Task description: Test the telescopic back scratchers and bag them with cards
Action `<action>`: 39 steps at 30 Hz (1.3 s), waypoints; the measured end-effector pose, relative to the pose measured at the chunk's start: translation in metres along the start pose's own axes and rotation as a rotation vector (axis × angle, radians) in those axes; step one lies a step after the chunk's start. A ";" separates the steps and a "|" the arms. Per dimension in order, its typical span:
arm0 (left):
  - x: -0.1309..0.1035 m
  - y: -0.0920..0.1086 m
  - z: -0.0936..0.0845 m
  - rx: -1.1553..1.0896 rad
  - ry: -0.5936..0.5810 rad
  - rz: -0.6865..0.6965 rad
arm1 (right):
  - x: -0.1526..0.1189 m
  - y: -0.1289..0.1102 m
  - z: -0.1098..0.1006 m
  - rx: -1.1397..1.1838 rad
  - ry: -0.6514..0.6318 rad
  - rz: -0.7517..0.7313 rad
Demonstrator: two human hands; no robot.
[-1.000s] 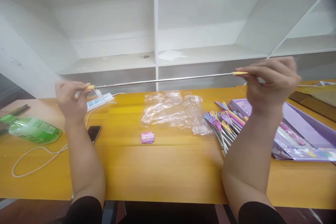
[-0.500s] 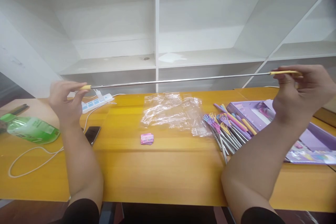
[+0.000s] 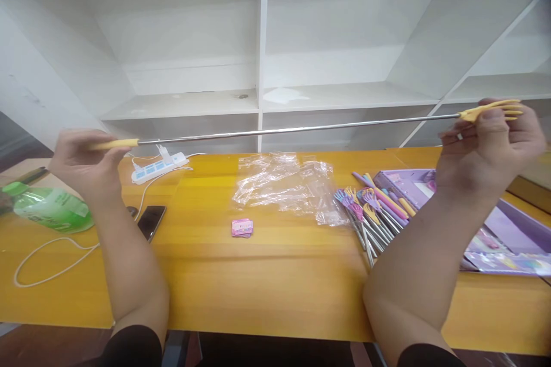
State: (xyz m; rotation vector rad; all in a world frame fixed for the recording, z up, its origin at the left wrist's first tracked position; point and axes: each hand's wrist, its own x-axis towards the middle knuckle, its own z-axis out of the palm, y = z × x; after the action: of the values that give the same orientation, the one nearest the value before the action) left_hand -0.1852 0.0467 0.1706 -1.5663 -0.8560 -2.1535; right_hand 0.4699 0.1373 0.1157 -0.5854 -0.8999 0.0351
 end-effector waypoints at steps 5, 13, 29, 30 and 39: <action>0.000 -0.001 -0.003 -0.008 -0.008 -0.065 | -0.004 -0.002 0.009 0.035 -0.004 0.070; -0.007 0.010 0.009 -0.172 -0.031 -0.232 | -0.018 -0.022 0.028 0.199 -0.022 0.265; -0.042 0.058 0.053 -0.165 -0.265 -0.281 | -0.068 -0.040 0.092 0.206 -0.203 0.247; -0.041 0.059 0.051 -0.159 -0.260 -0.280 | -0.068 -0.039 0.091 0.213 -0.211 0.235; -0.050 0.084 0.058 -0.104 -0.291 -0.246 | -0.084 -0.048 0.106 0.298 -0.214 0.197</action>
State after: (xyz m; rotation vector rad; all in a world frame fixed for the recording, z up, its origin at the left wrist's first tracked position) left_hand -0.0761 0.0169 0.1578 -1.9526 -1.0925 -2.1960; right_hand 0.3276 0.1238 0.1288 -0.3942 -1.0183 0.4097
